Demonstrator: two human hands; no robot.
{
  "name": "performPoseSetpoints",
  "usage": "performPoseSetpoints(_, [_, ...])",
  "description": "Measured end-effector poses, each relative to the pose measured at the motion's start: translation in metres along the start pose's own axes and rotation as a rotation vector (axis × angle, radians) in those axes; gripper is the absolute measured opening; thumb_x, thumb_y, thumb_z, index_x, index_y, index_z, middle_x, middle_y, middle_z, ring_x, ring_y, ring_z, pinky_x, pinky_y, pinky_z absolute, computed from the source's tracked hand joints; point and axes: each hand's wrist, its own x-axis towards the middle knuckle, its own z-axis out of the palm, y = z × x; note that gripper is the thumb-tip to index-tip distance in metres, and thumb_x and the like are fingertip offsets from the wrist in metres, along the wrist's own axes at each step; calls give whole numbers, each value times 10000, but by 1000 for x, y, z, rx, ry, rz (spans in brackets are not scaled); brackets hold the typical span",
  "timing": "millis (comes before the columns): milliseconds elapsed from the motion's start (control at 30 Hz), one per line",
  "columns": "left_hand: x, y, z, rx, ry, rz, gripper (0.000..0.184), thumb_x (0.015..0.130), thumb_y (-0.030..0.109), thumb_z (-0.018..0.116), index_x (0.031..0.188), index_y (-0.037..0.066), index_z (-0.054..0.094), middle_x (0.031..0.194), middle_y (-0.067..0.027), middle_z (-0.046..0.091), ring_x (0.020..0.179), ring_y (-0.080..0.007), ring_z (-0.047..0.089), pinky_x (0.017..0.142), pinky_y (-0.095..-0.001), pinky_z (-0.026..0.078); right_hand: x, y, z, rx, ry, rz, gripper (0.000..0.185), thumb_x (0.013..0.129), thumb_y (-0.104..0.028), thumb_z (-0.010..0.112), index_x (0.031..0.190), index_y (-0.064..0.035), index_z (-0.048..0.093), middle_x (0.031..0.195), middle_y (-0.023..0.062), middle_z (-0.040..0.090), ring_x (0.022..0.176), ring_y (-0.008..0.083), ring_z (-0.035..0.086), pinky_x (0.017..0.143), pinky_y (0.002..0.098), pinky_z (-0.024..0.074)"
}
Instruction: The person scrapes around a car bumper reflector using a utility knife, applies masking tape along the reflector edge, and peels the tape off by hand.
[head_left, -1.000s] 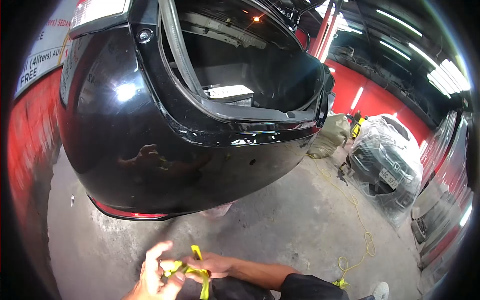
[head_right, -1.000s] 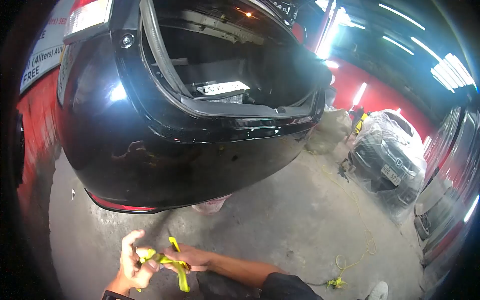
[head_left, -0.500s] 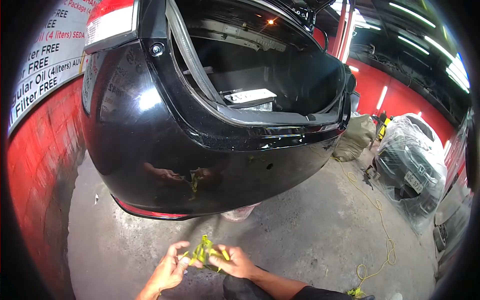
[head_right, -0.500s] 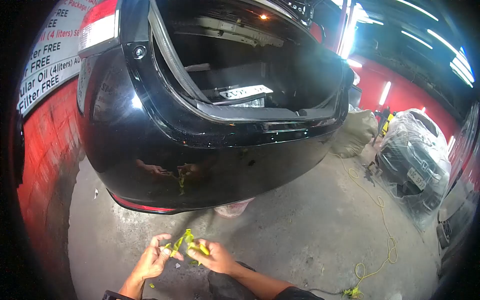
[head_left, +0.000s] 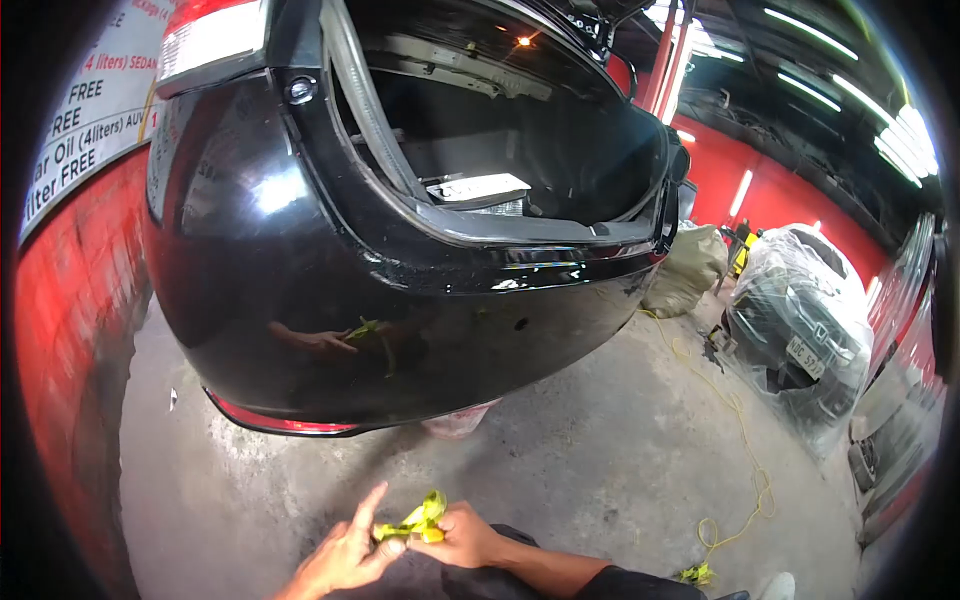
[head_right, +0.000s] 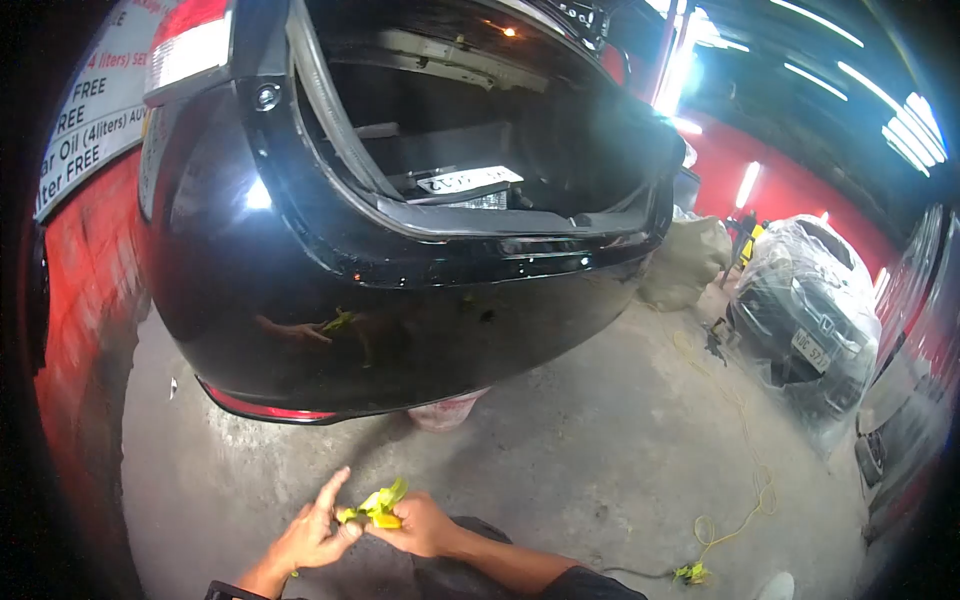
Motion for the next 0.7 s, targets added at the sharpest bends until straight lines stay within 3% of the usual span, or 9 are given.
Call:
performPoseSetpoints(33, [3,7,-1,0,-25,-35,833,921,295,648,1507,13,127,887,-151,706,866,-315,699,828,-398,515,-1,-1,-6,-96,-63,-28,162,870,-151,702,943,-10,671,813,111,686,673,195,646,623,337,486])
performPoseSetpoints(67, [4,20,-3,67,-62,-56,847,919,356,646,1503,16,136,873,-154,709,874,-353,696,832,-417,519,-5,-5,-15,-89,-47,-22,162,870,-151,702,943,-10,671,813,111,686,673,195,646,623,337,486])
performPoseSetpoints(167, [25,25,-17,270,-252,-91,811,937,386,610,1503,31,151,1021,-205,692,923,-406,676,868,-459,511,-12,-23,-50,216,-77,54,237,894,-234,654,898,3,658,693,102,643,618,162,581,589,344,446])
performPoseSetpoints(267, [54,30,-23,239,-313,-71,734,987,336,528,1510,36,108,1330,-243,545,1159,-392,588,1000,-465,448,-7,-25,-87,345,-243,208,259,910,-253,638,923,6,646,712,32,637,657,140,570,607,326,443])
performPoseSetpoints(367, [75,6,-3,-304,-348,-26,717,1032,283,441,1515,29,-23,1580,-184,211,1451,-312,243,1174,-424,222,6,-7,-107,596,-473,420,265,922,-270,633,939,-6,647,742,5,619,658,129,551,619,308,439])
performPoseSetpoints(500, [90,25,18,-712,-249,-210,572,1039,178,406,1523,25,144,1554,-173,261,1417,-283,303,1158,-390,241,-8,22,-98,1055,-592,791,228,922,-238,647,988,-22,675,797,36,656,698,128,590,629,283,458])
performPoseSetpoints(600, [98,70,35,-807,-282,-476,461,1041,174,387,1463,3,314,1467,-166,388,1345,-252,400,1115,-372,325,8,-25,-139,938,-357,870,239,921,-229,647,994,-3,672,803,31,643,694,123,564,619,275,444])
performPoseSetpoints(667, [95,90,71,-829,111,-821,326,1032,251,448,1220,29,596,1236,-153,572,1154,-219,545,990,-308,444,22,-62,-176,801,-209,904,247,921,-223,647,997,10,670,806,27,634,692,119,546,612,269,435])
performPoseSetpoints(700, [109,115,69,-833,126,-848,326,1032,251,448,1220,29,596,1236,-153,572,1154,-219,545,990,-308,444,29,-76,-194,747,-151,921,250,921,-220,647,999,17,669,808,25,629,691,118,538,608,267,431])
